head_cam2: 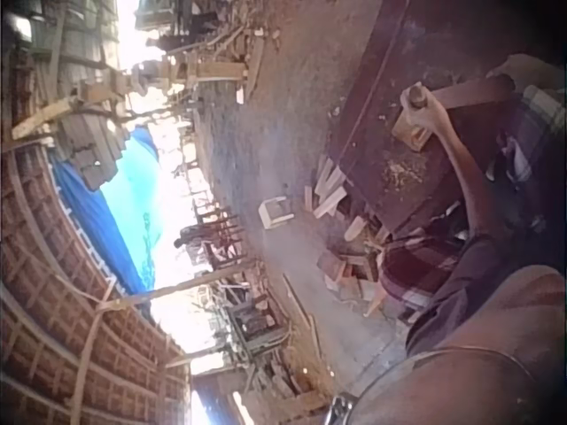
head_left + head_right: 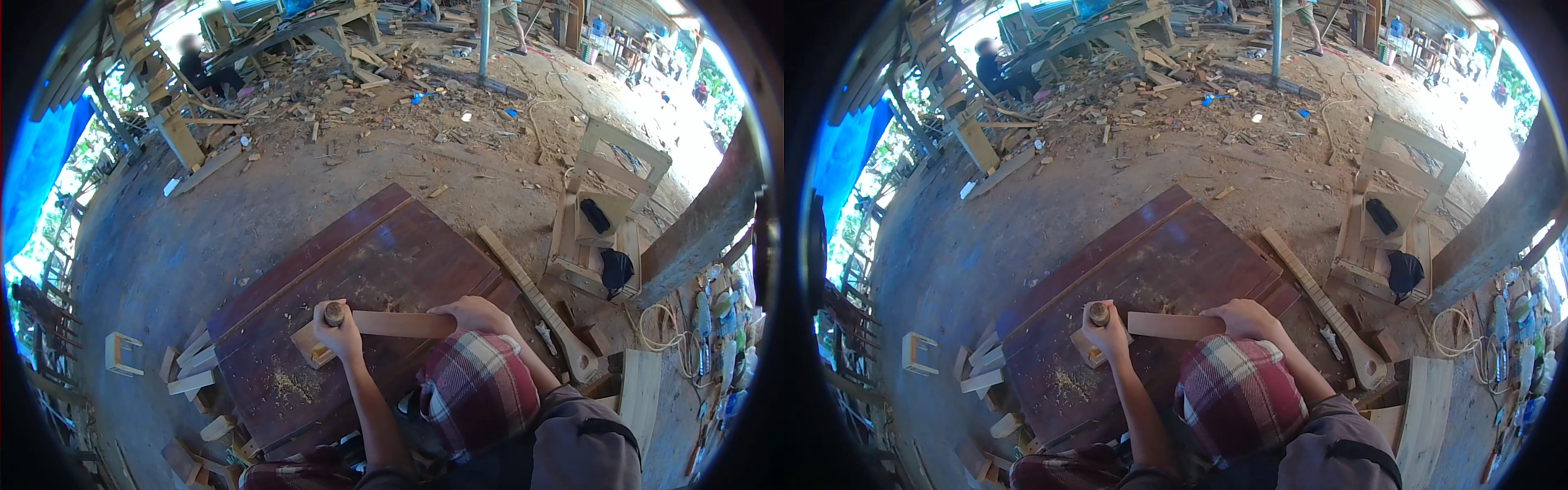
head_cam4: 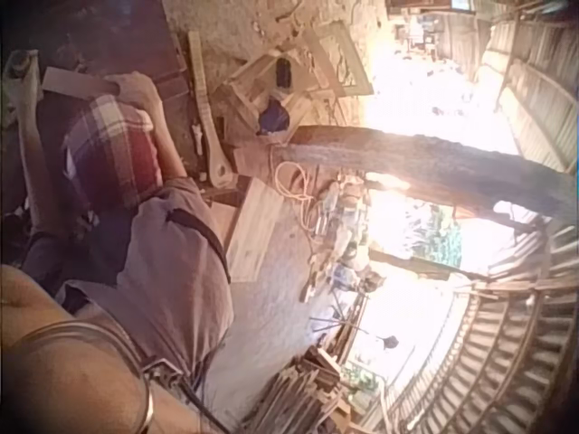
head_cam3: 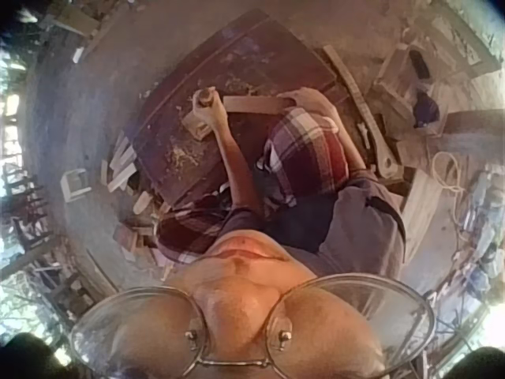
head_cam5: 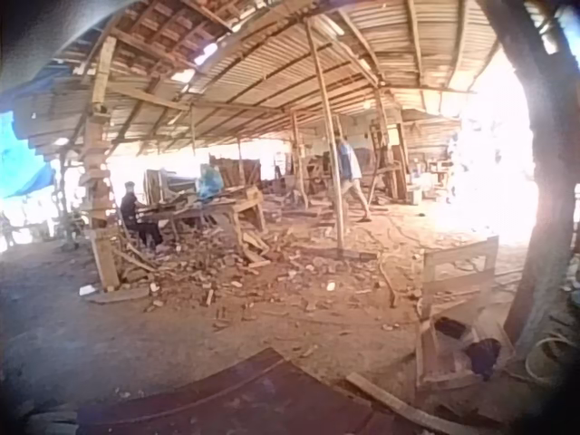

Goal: Chisel a recessed shape into a small wooden block using a chisel and mallet.

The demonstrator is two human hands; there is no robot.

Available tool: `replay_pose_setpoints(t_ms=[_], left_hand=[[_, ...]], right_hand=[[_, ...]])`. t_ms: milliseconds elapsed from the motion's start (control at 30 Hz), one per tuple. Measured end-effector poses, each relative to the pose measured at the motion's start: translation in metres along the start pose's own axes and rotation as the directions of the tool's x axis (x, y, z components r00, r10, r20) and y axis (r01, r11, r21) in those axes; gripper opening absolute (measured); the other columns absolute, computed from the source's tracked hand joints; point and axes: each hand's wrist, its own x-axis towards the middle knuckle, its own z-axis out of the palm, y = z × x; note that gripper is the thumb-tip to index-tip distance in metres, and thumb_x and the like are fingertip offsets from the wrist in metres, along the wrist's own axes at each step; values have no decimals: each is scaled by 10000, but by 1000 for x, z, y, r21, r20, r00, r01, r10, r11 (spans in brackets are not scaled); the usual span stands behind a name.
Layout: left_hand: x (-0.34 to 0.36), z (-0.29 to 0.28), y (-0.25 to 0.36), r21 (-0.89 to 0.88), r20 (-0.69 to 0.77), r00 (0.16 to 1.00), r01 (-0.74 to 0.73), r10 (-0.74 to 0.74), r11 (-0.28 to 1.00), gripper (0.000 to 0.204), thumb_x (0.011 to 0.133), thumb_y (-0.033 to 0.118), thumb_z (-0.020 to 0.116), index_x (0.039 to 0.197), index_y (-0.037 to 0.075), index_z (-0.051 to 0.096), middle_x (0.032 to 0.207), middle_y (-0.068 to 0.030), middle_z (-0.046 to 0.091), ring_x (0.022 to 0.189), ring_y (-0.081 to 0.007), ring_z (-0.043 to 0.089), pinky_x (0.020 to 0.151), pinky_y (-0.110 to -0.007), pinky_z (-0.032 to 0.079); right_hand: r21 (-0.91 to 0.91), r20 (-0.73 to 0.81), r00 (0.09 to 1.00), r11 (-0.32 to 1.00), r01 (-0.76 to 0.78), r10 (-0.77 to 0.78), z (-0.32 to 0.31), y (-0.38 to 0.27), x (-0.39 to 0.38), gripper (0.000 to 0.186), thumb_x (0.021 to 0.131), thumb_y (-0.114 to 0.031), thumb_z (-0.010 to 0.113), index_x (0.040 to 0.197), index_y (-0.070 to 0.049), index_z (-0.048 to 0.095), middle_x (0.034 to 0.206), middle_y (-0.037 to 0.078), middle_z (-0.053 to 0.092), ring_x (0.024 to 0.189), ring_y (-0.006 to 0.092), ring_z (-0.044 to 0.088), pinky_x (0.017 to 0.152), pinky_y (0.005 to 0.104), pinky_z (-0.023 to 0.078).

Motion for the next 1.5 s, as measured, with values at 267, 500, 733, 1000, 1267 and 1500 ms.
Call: replay_pose_setpoints(t_ms=[267,500,733,1000,1267,1500], left_hand=[[6,-8,1,-25,-77,997,4,-6,1000,96,730,-84,576,747,9,592,740,-46,591,720,-154,561,713,-284,434],[4,-5,3,-26,-96,995,-3,1,1000,95,730,-87,594,750,6,599,752,-52,588,729,-163,561,720,-290,437],[-3,6,10,15,-115,993,-28,29,1000,92,781,-45,630,736,13,575,743,-40,586,722,-135,541,704,-281,428],[-14,23,9,140,-53,997,-55,63,989,168,795,39,714,729,12,562,731,-88,555,670,-231,517,649,-315,410],[-22,35,6,251,115,990,-107,81,962,212,628,48,687,792,169,628,789,8,581,789,-232,588,731,-357,372],[-15,25,10,207,161,987,-64,31,976,190,644,51,684,781,159,609,751,-6,562,785,-238,596,710,-378,382]], right_hand=[[-3,4,1000,1000,-1,1,-1,-3,-2,566,798,-435,672,1302,-196,575,1031,169,686,958,372,643,870,428,506],[-6,1,1000,1000,5,-5,7,3,4,601,784,-472,679,1317,-219,563,969,189,690,921,378,651,847,434,513],[-19,13,1000,1000,-9,9,4,-1,2,653,754,-486,701,1334,-228,546,928,202,690,898,383,653,836,432,515],[49,39,998,998,-44,42,-1,-13,6,771,643,-405,789,1339,-189,535,1047,186,679,968,356,647,870,419,500],[60,62,998,998,-4,0,18,3,22,793,608,-265,818,1341,-171,531,1081,191,669,1011,329,647,885,393,502],[129,28,999,991,33,-37,22,10,26,773,621,-255,817,1336,-154,538,1106,195,666,1021,302,655,883,378,496]])
